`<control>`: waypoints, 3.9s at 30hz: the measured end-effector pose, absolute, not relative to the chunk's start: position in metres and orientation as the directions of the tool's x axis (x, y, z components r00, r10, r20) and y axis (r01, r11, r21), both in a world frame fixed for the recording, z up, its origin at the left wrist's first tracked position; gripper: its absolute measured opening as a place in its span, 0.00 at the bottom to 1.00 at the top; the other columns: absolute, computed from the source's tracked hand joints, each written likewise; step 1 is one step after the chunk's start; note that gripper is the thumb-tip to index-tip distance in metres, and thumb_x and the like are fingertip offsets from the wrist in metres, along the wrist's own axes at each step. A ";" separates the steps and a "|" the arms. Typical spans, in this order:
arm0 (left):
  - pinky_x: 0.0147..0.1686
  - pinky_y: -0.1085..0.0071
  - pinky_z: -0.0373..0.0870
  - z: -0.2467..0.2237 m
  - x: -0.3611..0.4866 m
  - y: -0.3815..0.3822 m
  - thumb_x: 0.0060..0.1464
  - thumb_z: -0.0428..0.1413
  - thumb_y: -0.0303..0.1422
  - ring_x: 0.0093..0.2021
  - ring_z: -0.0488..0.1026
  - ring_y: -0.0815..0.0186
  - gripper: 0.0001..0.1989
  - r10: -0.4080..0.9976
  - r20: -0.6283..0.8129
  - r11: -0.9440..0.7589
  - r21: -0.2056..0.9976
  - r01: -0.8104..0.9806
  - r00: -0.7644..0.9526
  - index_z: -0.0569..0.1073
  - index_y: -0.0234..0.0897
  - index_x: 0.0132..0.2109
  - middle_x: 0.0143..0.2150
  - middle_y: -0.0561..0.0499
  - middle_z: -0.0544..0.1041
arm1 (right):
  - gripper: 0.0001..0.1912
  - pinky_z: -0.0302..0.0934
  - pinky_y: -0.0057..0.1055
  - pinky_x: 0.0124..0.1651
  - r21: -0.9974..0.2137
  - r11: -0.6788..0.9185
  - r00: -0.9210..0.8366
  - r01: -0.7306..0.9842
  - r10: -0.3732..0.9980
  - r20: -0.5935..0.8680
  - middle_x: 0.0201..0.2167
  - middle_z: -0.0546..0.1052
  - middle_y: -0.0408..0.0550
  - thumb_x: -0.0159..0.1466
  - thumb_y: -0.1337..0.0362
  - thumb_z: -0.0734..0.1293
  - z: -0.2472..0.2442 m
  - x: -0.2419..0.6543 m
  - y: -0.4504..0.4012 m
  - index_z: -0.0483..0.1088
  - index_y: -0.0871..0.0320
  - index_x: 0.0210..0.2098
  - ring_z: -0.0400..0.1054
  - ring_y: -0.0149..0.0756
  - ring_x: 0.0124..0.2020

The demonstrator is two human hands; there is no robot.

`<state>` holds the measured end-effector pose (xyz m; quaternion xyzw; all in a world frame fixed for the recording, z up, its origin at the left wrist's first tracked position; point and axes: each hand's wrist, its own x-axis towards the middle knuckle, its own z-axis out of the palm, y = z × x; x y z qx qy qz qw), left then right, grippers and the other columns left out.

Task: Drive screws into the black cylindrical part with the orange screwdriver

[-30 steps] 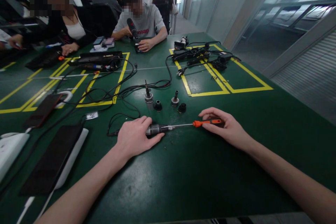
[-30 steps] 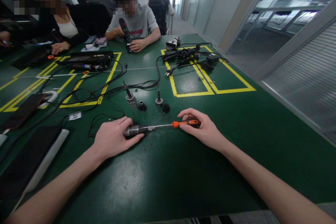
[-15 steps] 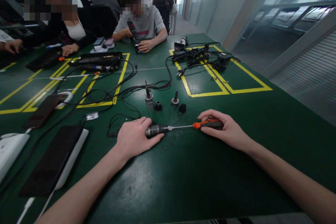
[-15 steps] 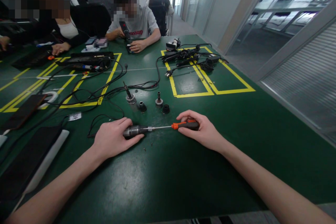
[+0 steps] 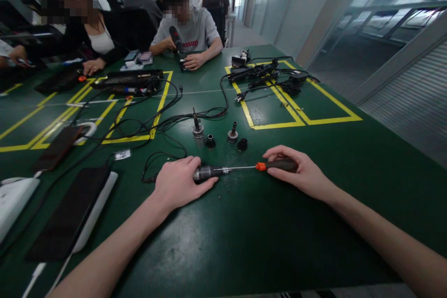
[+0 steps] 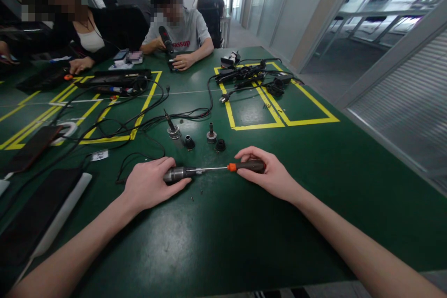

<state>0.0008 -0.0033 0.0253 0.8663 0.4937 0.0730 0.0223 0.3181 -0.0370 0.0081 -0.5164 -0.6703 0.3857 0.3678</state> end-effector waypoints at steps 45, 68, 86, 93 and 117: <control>0.30 0.66 0.64 0.025 0.003 -0.004 0.61 0.53 0.55 0.33 0.79 0.56 0.22 0.860 0.051 -0.511 0.078 0.856 0.508 0.72 0.39 0.35 0.32 0.49 0.79 | 0.18 0.64 0.32 0.32 -0.919 0.111 -0.167 0.378 0.985 0.050 0.33 0.76 0.45 0.63 0.48 0.73 0.015 0.315 -0.037 0.76 0.53 0.45 0.70 0.37 0.30; 0.30 0.67 0.65 0.027 0.002 -0.004 0.58 0.54 0.55 0.32 0.78 0.58 0.22 0.859 0.051 -0.511 0.117 0.851 0.509 0.72 0.39 0.34 0.30 0.50 0.78 | 0.27 0.58 0.31 0.25 -0.922 0.016 -0.192 0.387 0.979 -0.064 0.20 0.67 0.40 0.68 0.37 0.63 0.017 0.314 -0.037 0.75 0.55 0.42 0.61 0.34 0.21; 0.29 0.67 0.65 0.027 0.001 -0.004 0.59 0.55 0.55 0.31 0.78 0.59 0.23 0.852 0.070 -0.524 0.110 0.845 0.519 0.71 0.40 0.33 0.31 0.50 0.79 | 0.26 0.55 0.31 0.24 -0.937 -0.007 -0.182 0.350 0.980 -0.075 0.18 0.65 0.38 0.68 0.38 0.64 0.015 0.313 -0.038 0.74 0.55 0.41 0.58 0.33 0.19; 0.28 0.67 0.64 0.026 0.000 -0.004 0.59 0.54 0.56 0.30 0.77 0.59 0.23 0.849 0.082 -0.528 0.121 0.841 0.521 0.71 0.40 0.32 0.30 0.50 0.78 | 0.21 0.58 0.30 0.27 -0.942 0.019 -0.142 0.336 0.989 -0.031 0.31 0.72 0.43 0.62 0.44 0.73 0.020 0.312 -0.037 0.73 0.53 0.44 0.63 0.33 0.25; 0.29 0.67 0.66 0.028 0.000 -0.005 0.59 0.55 0.55 0.31 0.77 0.59 0.23 0.850 0.061 -0.527 0.130 0.840 0.524 0.72 0.39 0.34 0.31 0.49 0.78 | 0.25 0.55 0.31 0.24 -0.941 -0.013 -0.193 0.338 0.978 -0.083 0.19 0.66 0.39 0.68 0.38 0.65 0.016 0.313 -0.038 0.74 0.54 0.41 0.59 0.33 0.20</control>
